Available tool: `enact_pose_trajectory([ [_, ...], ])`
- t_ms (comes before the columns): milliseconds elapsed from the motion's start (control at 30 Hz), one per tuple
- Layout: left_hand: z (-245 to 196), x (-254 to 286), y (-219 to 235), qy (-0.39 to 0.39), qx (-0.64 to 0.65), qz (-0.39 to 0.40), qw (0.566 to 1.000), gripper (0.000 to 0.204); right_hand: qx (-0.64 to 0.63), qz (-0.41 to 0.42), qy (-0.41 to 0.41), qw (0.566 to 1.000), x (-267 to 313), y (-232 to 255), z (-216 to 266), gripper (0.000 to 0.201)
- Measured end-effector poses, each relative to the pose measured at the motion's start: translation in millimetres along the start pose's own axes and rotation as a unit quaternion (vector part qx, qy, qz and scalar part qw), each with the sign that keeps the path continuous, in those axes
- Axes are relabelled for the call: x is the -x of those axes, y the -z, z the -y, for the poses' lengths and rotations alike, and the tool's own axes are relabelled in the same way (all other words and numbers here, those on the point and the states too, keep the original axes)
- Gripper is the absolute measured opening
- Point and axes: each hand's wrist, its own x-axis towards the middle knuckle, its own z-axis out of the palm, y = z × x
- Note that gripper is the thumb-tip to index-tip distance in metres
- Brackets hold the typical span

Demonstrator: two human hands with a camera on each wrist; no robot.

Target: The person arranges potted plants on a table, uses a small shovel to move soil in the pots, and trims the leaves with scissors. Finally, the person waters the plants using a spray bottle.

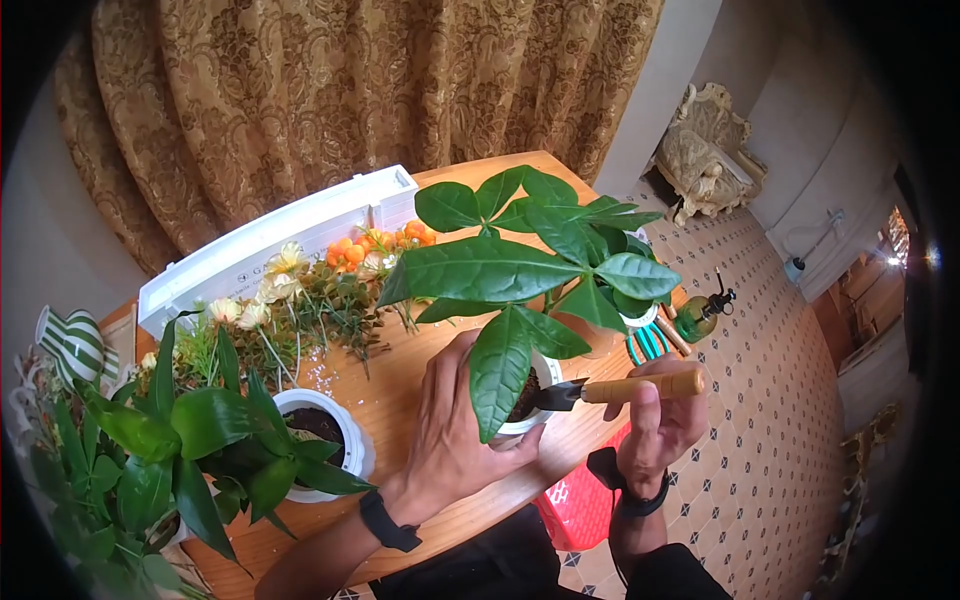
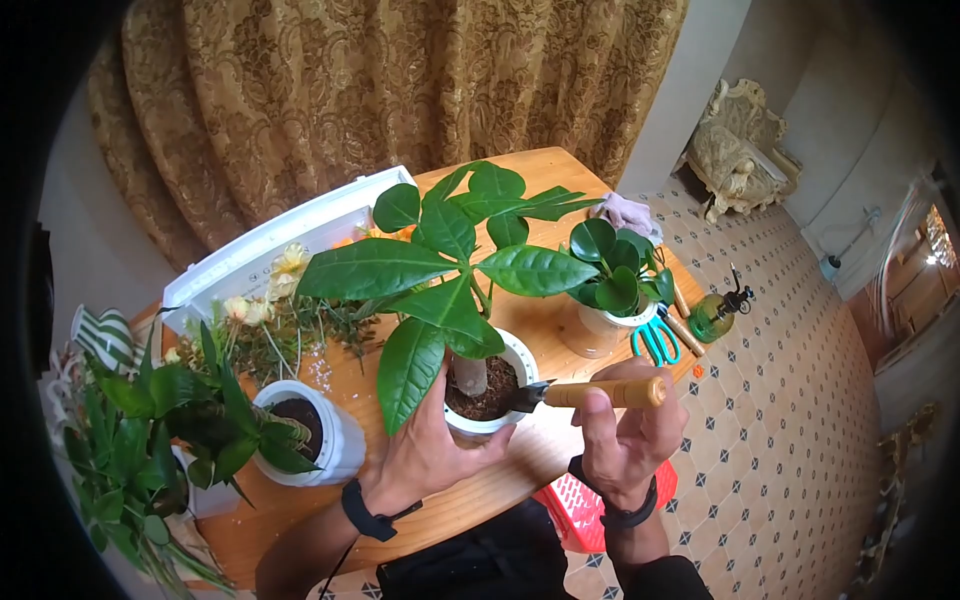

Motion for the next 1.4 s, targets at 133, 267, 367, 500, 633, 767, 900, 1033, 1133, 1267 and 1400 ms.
enact_pose_trajectory([
  [133, 2, 0, -1, -0.009, -0.006, -0.008, 1.0, 0.095, 0.036, 0.026, 0.017, 0.999, -3, 9, -5, 0.025],
  [267, 4, 2, -3, 0.008, 0.008, 0.0, 1.0, 0.097, 0.085, 0.084, 0.078, 0.99, -14, 9, -5, 0.028],
  [367, 6, 3, -4, 0.048, 0.039, 0.031, 0.998, 0.098, 0.122, 0.148, 0.111, 0.975, -30, 2, 8, 0.024],
  [500, 8, 3, -4, 0.042, 0.046, 0.04, 0.997, 0.098, 0.158, 0.212, 0.161, 0.951, -52, -11, 18, 0.022],
  [633, 5, 1, 1, 0.063, 0.033, 0.063, 0.995, 0.098, 0.154, 0.258, 0.14, 0.944, -58, -21, 20, 0.02],
  [767, 0, -1, 5, 0.05, 0.026, 0.061, 0.997, 0.097, 0.164, 0.25, 0.137, 0.944, -54, -21, 20, 0.02],
  [900, -3, -1, 6, 0.038, 0.007, 0.044, 0.998, 0.096, 0.187, 0.217, 0.169, 0.943, -50, -17, 19, 0.021],
  [1033, -3, -2, 6, 0.04, 0.01, 0.045, 0.998, 0.096, 0.166, 0.188, 0.162, 0.955, -49, -16, 19, 0.023],
  [1133, -2, -1, 6, 0.041, 0.006, 0.048, 0.998, 0.095, 0.177, 0.193, 0.157, 0.952, -48, -16, 19, 0.023],
  [1267, -1, -1, 5, 0.029, -0.001, 0.041, 0.999, 0.095, 0.176, 0.197, 0.139, 0.955, -45, -17, 17, 0.022],
  [1400, -3, -2, 6, 0.038, 0.005, 0.044, 0.998, 0.095, 0.151, 0.171, 0.145, 0.963, -42, -16, 16, 0.021],
])
